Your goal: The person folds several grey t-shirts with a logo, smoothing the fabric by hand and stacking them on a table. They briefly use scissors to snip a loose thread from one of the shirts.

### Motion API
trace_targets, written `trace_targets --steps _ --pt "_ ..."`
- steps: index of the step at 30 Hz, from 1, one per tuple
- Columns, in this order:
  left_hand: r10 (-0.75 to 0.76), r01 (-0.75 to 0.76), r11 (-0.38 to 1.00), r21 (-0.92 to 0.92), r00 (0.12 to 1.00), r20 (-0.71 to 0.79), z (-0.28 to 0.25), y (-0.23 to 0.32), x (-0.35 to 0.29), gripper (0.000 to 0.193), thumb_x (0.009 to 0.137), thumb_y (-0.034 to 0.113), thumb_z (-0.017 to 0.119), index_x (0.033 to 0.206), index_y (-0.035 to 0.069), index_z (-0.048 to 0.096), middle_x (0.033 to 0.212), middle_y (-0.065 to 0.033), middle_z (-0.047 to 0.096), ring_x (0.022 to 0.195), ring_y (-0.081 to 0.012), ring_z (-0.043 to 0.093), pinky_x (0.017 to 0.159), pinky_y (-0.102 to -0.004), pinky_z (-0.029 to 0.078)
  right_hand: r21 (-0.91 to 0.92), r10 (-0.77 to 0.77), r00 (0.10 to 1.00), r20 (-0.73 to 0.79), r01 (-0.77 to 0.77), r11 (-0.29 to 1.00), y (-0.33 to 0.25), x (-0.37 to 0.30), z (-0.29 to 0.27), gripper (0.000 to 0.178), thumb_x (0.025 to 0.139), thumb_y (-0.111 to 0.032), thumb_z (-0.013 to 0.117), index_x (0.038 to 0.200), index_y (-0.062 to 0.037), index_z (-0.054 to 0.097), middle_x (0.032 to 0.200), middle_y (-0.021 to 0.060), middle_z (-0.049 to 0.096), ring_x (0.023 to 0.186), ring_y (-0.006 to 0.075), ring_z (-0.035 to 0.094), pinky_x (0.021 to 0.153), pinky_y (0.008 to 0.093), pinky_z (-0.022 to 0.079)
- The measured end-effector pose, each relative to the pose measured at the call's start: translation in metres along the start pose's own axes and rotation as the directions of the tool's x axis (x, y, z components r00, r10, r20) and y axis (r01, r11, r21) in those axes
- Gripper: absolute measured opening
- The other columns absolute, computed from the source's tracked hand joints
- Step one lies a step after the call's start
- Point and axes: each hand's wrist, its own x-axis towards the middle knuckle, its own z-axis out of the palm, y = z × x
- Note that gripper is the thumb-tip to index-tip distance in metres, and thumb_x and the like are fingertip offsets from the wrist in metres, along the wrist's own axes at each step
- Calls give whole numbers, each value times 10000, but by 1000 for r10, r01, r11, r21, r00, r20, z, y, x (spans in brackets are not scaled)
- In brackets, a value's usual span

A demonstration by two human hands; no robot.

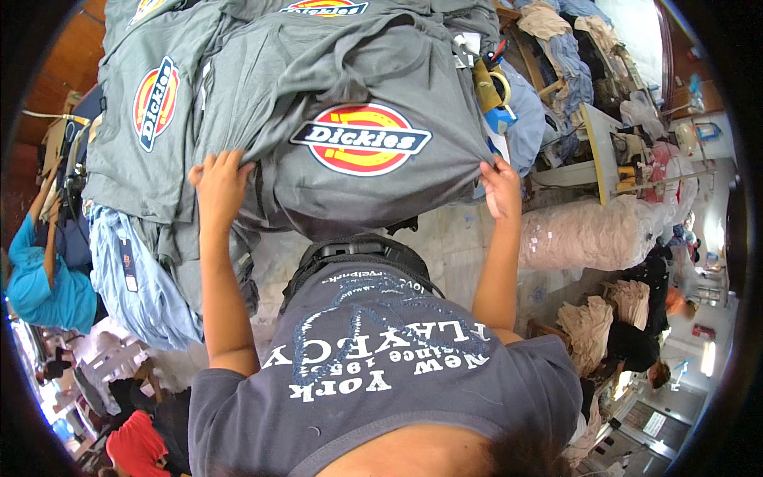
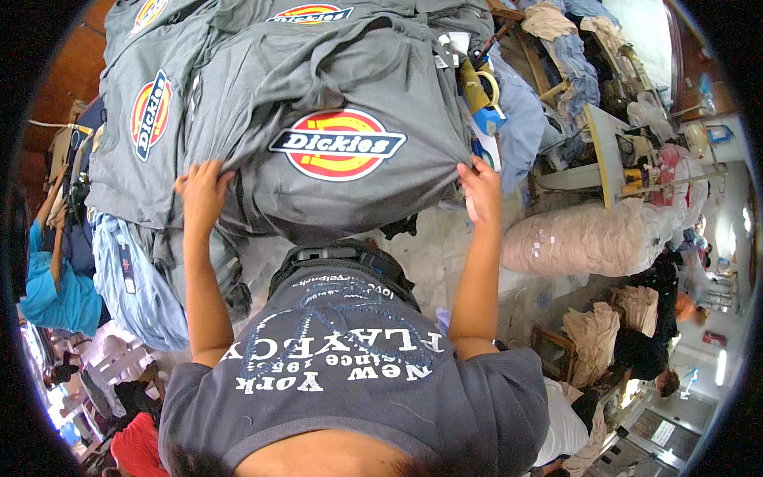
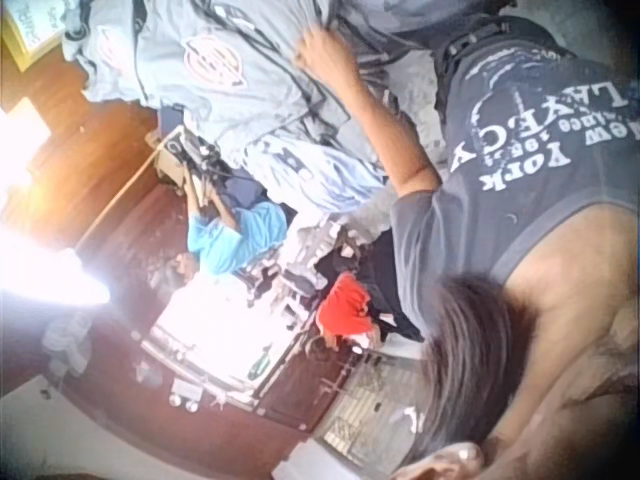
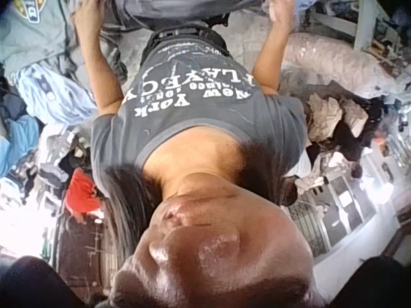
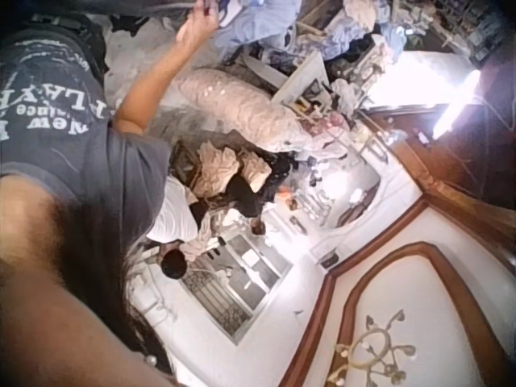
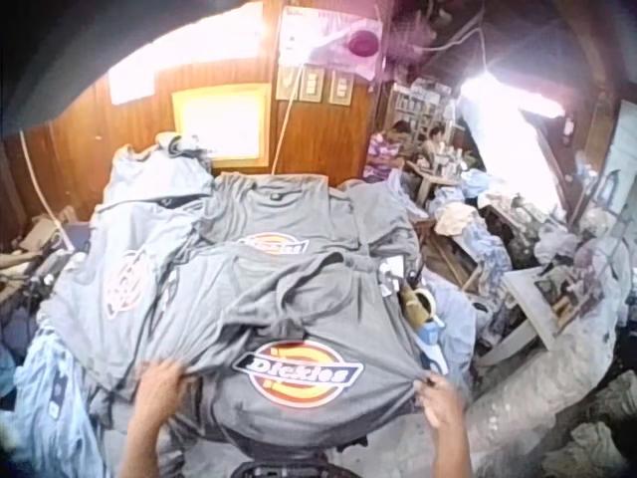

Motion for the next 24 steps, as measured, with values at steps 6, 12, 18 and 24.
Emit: trace_targets --steps 6,12,18,24 --pt "-275 240 949 205 947 167 -14 -29 -69 189 691 141 569 880 129 553 792 -55 507 881 -210 469 778 -431 303 144 192 964 183 -219 965 -11 -28 -27 294 828 -176 543 1067 -12 497 869 16 583 724 98 533 665 212 409" --pt "-226 280 827 -488 960 167 8 25 -35 252 711 176 593 939 76 553 784 -111 529 837 -260 507 716 -398 387 -503 144 986 87 -81 860 -12 10 46 438 820 -330 539 1112 -6 493 942 78 582 836 117 541 703 221 414" --pt "-73 120 925 -360 987 141 36 100 12 493 731 415 595 919 -38 542 874 -197 530 851 -330 496 737 -373 403 -825 -261 961 -86 78 560 14 113 97 664 676 -454 647 1074 51 480 953 161 577 832 222 559 751 299 419" --pt "14 95 479 -872 993 116 29 103 10 256 737 155 631 877 -30 522 766 -66 510 730 -173 497 675 -264 392 -158 -131 960 249 174 972 11 79 86 389 763 -249 612 1008 34 502 1043 112 547 866 187 531 760 317 418"
